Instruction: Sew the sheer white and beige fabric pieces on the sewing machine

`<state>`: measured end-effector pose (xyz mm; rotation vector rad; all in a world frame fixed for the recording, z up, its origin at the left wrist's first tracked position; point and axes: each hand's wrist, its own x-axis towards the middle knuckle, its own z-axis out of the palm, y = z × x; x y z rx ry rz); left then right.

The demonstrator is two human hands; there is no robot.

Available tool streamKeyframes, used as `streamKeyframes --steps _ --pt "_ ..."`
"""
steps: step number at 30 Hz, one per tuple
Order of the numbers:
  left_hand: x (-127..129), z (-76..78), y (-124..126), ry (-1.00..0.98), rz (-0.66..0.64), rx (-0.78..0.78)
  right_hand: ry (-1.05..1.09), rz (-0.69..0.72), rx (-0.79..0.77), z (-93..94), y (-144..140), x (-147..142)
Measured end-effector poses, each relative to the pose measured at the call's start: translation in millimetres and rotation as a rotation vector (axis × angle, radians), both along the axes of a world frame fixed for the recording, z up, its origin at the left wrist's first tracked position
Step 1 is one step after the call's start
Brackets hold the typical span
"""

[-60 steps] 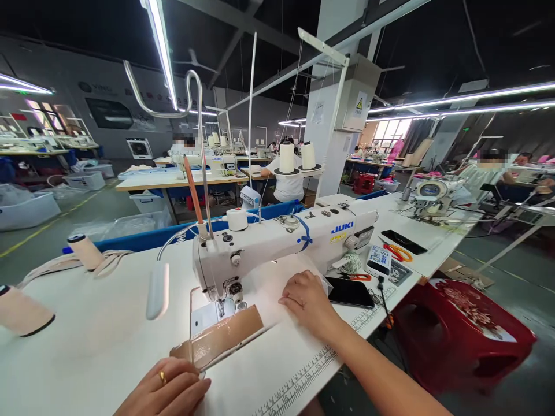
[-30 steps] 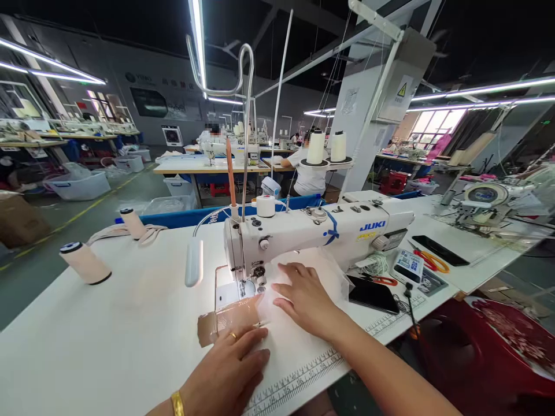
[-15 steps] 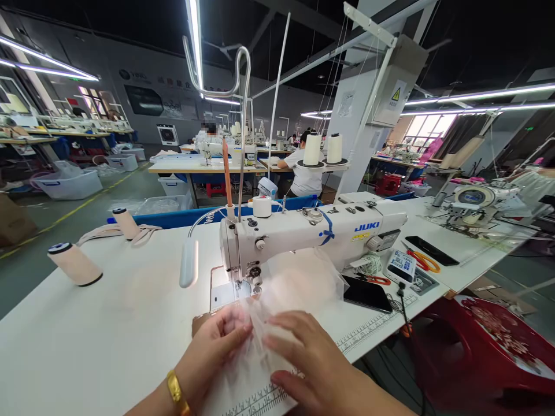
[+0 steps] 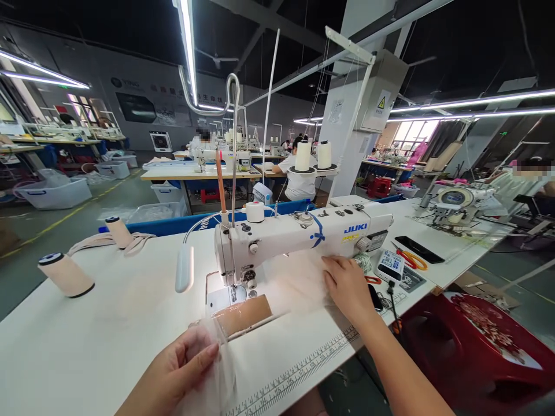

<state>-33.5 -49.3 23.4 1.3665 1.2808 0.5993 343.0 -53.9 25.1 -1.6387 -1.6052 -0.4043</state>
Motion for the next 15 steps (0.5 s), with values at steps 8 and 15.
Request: streamKeyframes --steps 8,15 --pt "24 11.5 -11 -0.184 -0.141 -0.044 0.357 0.656 -0.526 12.0 -47 -95" --pt "7 21.5 -27 -0.236 -0.293 -0.060 0.909 1.241 -1.059 0.8 5 -138"
